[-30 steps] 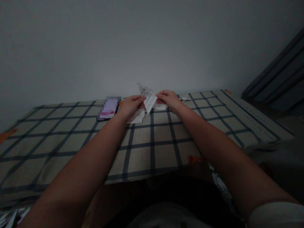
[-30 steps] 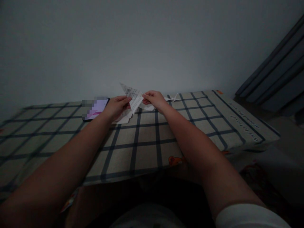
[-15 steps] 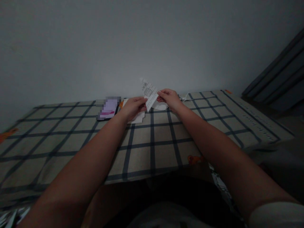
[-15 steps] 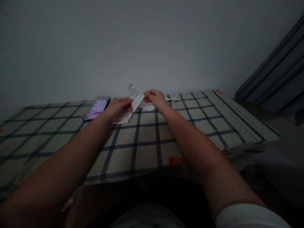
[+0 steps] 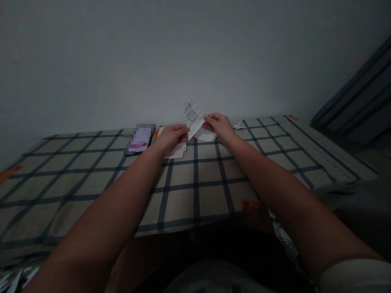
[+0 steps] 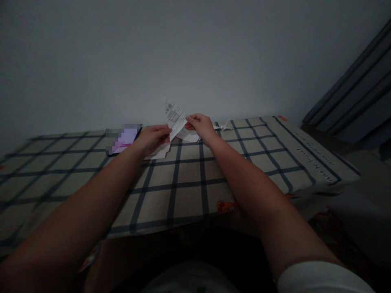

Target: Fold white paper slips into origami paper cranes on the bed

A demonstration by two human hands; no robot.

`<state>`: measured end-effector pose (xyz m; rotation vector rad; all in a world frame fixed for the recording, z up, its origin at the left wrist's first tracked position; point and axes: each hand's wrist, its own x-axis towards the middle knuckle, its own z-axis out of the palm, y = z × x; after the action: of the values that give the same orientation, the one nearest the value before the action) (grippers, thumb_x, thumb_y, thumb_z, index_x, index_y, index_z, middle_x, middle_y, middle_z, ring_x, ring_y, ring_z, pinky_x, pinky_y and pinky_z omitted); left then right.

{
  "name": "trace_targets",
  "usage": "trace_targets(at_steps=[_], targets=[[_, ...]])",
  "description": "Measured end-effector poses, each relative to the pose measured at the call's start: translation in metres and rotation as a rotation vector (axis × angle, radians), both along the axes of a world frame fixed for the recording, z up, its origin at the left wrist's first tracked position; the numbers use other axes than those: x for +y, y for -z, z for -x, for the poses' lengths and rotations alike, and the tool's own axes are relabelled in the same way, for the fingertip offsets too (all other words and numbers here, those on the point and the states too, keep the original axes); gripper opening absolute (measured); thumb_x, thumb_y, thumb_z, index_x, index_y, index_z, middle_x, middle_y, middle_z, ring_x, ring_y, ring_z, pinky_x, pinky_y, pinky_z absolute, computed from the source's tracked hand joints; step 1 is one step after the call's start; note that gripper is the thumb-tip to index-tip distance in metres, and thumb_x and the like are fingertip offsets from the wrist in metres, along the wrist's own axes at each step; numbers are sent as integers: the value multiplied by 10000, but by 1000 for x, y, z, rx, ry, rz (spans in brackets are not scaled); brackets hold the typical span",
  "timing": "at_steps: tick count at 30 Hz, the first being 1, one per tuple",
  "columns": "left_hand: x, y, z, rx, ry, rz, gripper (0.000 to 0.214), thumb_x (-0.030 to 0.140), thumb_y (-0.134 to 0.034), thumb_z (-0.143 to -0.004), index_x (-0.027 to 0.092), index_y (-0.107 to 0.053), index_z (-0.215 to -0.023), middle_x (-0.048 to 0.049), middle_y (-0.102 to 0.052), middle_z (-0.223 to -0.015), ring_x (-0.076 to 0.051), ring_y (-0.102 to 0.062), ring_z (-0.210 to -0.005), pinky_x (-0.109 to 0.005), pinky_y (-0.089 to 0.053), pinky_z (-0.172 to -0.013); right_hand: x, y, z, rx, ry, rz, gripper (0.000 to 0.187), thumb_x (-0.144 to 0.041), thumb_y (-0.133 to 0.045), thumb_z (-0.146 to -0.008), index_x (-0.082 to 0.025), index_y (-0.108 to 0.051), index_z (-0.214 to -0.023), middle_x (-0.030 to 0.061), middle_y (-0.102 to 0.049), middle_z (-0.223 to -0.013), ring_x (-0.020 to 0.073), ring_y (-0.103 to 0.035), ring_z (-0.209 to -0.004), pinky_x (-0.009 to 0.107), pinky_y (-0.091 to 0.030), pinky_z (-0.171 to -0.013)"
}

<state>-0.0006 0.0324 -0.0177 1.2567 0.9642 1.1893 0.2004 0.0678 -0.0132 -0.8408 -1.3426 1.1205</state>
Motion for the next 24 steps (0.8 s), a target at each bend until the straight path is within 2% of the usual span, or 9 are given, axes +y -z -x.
trace_targets(at_steps=[5, 10, 14, 18, 24], targets=[[-3, 0, -2, -12, 60, 39, 62, 174, -749, -734, 122, -738, -767, -101, -720, -796, -139, -666, -675, -243, -581, -676, -2, -2, 0, 25, 30, 4, 97, -249, -642, -876, -183, -620, -809, -7, -659, -714, 79, -631, -657, 212, -545, -712], [-8, -4, -4, -17, 54, 59, 57, 131, -703, -769, 121, -756, -786, -111, -736, -843, -127, -667, -686, -233, -589, -696, -2, -2, -1, 60, 24, -9, 82, -221, -641, -873, -180, -625, -804, -2, -658, -717, 83, -636, -651, 219, -547, -703], [-8, -5, -4, 25, 90, 74, 53, 143, -714, -784, 108, -752, -773, -130, -734, -848, -131, -670, -689, -231, -587, -703, 0, -1, -2, 78, 36, -15, 95, -255, -653, -871, -182, -625, -816, 3, -664, -737, 86, -640, -660, 226, -549, -708], [-7, -5, -3, 19, 82, 80, 51, 133, -728, -783, 101, -751, -815, -120, -736, -877, -118, -679, -705, -225, -588, -752, 2, -1, -3, 72, 46, -10, 140, -308, -675, -862, -187, -619, -818, -2, -664, -739, 82, -637, -654, 229, -554, -711], [-12, -9, -5, 51, 112, 133, 75, 55, -690, -789, 80, -735, -844, -105, -737, -857, -98, -686, -712, -202, -573, -795, 4, -2, -4, 103, 50, -2, 132, -256, -659, -873, -177, -617, -776, -7, -656, -691, 77, -623, -607, 225, -547, -673]])
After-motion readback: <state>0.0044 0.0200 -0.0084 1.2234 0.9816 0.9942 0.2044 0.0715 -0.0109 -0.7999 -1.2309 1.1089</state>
